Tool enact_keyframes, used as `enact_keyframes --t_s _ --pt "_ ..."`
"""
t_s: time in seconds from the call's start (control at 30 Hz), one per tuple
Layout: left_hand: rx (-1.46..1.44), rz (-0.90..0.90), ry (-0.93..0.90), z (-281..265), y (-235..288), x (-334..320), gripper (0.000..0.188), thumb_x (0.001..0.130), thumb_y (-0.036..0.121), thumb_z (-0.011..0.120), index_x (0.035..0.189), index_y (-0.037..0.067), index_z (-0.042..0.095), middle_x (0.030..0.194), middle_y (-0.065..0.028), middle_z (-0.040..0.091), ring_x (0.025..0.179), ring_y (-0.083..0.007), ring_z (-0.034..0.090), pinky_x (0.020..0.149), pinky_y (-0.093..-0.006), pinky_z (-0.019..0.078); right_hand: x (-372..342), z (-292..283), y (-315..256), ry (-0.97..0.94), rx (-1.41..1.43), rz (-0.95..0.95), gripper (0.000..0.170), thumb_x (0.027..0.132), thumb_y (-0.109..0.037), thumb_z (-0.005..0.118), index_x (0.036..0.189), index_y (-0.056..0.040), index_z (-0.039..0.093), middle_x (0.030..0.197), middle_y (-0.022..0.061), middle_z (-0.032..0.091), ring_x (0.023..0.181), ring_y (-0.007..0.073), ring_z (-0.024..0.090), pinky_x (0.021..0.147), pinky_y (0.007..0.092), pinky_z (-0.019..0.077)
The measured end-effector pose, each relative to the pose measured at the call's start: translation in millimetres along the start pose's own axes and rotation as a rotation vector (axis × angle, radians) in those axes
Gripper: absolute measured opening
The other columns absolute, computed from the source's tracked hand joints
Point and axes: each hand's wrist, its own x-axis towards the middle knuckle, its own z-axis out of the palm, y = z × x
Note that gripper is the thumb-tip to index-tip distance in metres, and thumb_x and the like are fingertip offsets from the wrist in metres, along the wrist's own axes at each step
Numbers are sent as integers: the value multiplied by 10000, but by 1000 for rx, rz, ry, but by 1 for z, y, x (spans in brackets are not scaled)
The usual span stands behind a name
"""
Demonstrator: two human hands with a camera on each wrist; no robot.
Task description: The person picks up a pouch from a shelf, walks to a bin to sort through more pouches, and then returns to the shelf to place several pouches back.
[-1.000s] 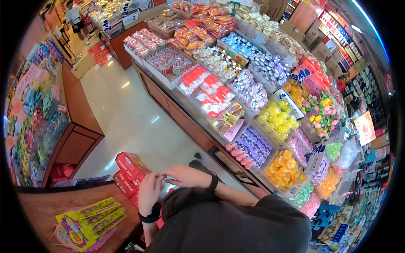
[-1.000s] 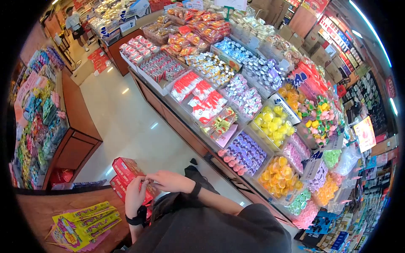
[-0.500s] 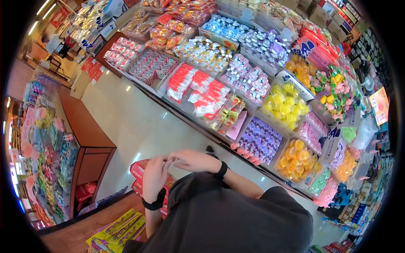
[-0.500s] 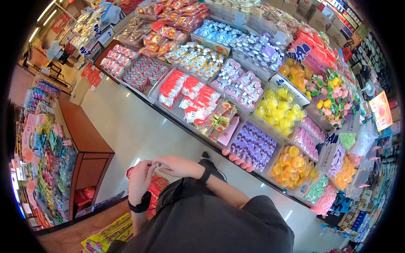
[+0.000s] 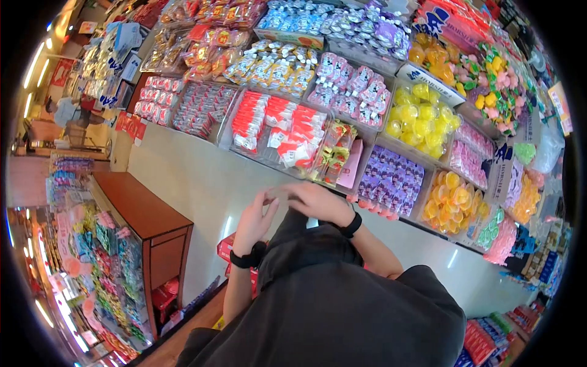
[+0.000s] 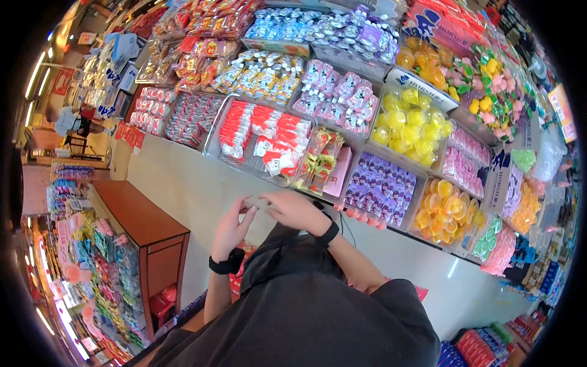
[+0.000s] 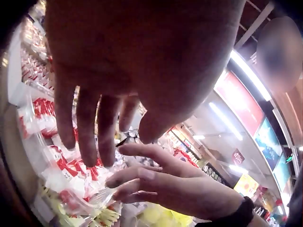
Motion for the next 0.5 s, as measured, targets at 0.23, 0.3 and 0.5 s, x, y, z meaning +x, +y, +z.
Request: enact_keyframes --t_s 0.23,0.3,0.5 --pt "25 74 93 5 -68 89 335 1034 169 664 1321 23 571 977 -177 733 946 -307 738 851 -411 568 2 -14 48 336 -17 234 403 1025 -212 647 1375 -38 551 1136 176 705 1035 344 697 890 429 554" --pt "48 142 130 6 -81 114 255 1017 181 681 1206 24 609 909 -166 719 885 -326 729 803 -431 566 7 -10 64 438 23 288 396 1027 -196 656 1378 -42 555 1127 154 704 994 304 708 868 393 557" --pt "342 177 110 -3 -116 191 266 987 259 678 867 30 613 767 -183 660 752 -401 672 673 -504 531 49 -19 96 816 237 434 385 977 -122 686 1325 -14 562 1122 161 678 988 302 683 831 382 548"
